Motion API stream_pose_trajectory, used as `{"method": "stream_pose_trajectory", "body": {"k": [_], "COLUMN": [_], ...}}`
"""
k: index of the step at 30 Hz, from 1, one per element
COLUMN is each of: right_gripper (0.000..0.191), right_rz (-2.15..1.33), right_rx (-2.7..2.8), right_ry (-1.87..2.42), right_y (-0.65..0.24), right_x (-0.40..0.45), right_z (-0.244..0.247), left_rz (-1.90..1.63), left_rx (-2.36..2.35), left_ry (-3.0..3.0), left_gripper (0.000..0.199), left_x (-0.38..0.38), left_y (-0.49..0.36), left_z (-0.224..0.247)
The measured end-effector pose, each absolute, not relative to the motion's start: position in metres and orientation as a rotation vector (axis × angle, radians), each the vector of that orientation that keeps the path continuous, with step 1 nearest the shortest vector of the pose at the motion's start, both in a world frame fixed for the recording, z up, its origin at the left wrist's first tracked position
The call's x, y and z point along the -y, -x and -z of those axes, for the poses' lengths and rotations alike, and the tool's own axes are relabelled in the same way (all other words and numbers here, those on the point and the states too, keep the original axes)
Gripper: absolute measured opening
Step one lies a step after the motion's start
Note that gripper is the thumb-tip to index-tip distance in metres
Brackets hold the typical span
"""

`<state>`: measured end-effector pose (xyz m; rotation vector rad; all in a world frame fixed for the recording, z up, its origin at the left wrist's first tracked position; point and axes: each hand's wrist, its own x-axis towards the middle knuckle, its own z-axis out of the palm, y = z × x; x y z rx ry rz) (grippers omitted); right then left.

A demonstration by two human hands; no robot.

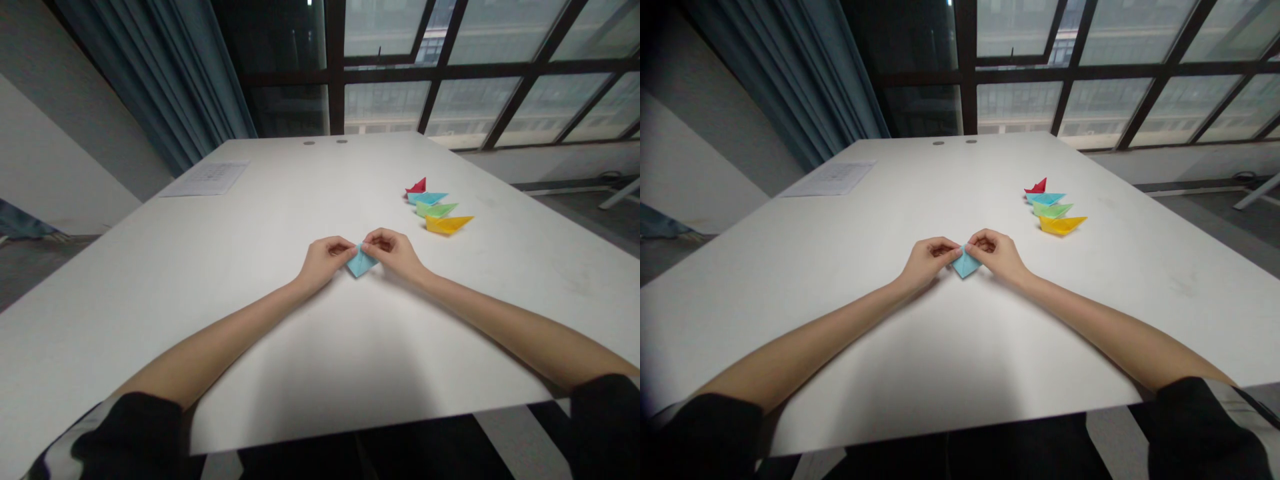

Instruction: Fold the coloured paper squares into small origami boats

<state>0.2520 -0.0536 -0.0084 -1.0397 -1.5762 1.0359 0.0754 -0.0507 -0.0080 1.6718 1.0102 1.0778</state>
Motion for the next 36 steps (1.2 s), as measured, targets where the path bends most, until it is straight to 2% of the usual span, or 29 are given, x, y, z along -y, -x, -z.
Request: {"method": "stream_pose_trajectory", "body": {"k": [20,30,36], "right_gripper": [0.016,0.027,0.016], "right_rz": [-0.802,-0.840,-0.848], "right_rx": [1.781,1.969,2.050], "right_ry": [1.118,1.156,1.217], "right_y": [-0.256,-0.262,-0.264], "right_x": [0.056,0.048,0.046], "right_z": [0.002,-0.010,-0.012], "left_rz": [-1.316,-1.207,-1.113], "left_rx": [-0.957,-0.987,-1.022], "left_ry": [-1.319,-1.503,-1.589], "left_gripper": [0.020,0.017,0.018], "left_x": [0.043,0.048,0.050], "left_y": [-0.078,-0.075,-0.074], "left_z": [0.012,0.012,0.009]}}
